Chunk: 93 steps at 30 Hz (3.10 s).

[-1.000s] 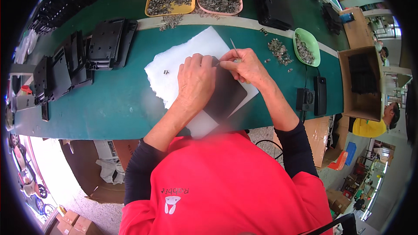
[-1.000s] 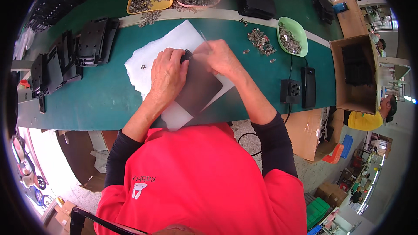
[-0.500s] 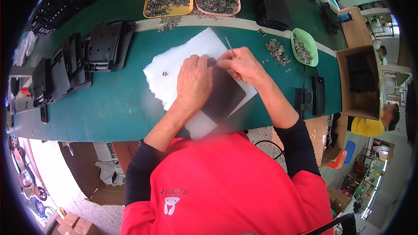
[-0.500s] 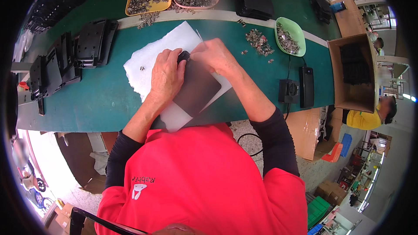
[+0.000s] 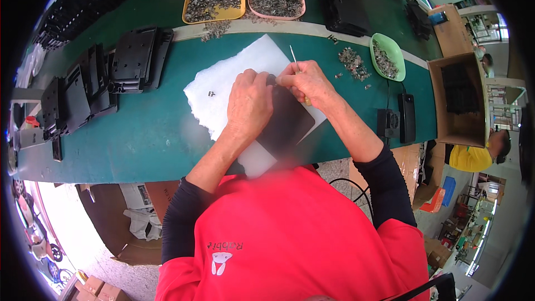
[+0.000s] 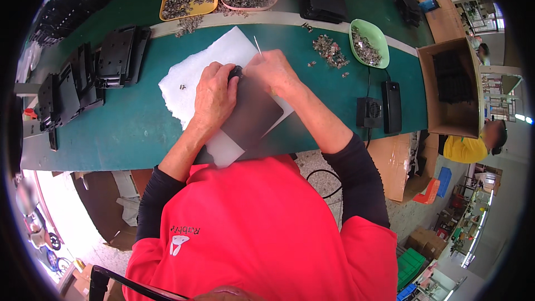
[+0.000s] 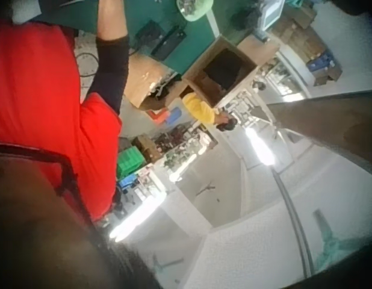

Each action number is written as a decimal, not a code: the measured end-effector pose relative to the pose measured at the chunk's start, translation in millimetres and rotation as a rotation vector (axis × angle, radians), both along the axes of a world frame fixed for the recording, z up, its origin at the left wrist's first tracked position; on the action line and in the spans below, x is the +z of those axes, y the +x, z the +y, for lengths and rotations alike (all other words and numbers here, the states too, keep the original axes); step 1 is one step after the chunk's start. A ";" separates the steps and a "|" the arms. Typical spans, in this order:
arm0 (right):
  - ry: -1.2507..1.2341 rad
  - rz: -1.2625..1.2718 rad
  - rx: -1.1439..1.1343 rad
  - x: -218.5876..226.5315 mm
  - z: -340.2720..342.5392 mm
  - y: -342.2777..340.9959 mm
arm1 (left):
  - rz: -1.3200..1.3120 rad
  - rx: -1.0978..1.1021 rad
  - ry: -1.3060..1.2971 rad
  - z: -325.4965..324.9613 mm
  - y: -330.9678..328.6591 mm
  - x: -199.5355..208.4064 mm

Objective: The person uses a screwdriver to tighten screws on small black electronic devices placed on a white foam pad. They repeatedly pick up devices, secure them, and place them into a cardboard box. The person also handles stacks of black plastic components and small metal parts on the table.

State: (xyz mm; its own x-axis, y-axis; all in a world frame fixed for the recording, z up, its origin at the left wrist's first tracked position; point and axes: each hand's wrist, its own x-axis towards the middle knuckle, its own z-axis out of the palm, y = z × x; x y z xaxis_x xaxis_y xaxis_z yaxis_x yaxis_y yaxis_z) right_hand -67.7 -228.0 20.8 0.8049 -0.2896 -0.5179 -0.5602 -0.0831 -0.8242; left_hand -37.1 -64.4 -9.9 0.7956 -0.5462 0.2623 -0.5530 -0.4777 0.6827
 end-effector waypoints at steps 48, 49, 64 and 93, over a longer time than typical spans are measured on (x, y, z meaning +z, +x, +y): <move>-1.348 -0.622 -0.173 -48.0 -33.2 -151.9 | 0.411 -0.215 0.009 -172.1 6.5 24.1; -1.300 -0.660 -0.164 -47.5 -34.9 -152.8 | 0.420 -0.217 0.019 -175.2 7.3 22.7; -1.180 -0.008 -0.456 -13.2 -160.6 -129.8 | 0.800 -0.117 -0.064 -193.3 4.0 29.4; 0.078 -0.509 -0.719 9.6 -216.4 -117.0 | 0.807 -0.046 -0.366 -212.1 8.3 2.8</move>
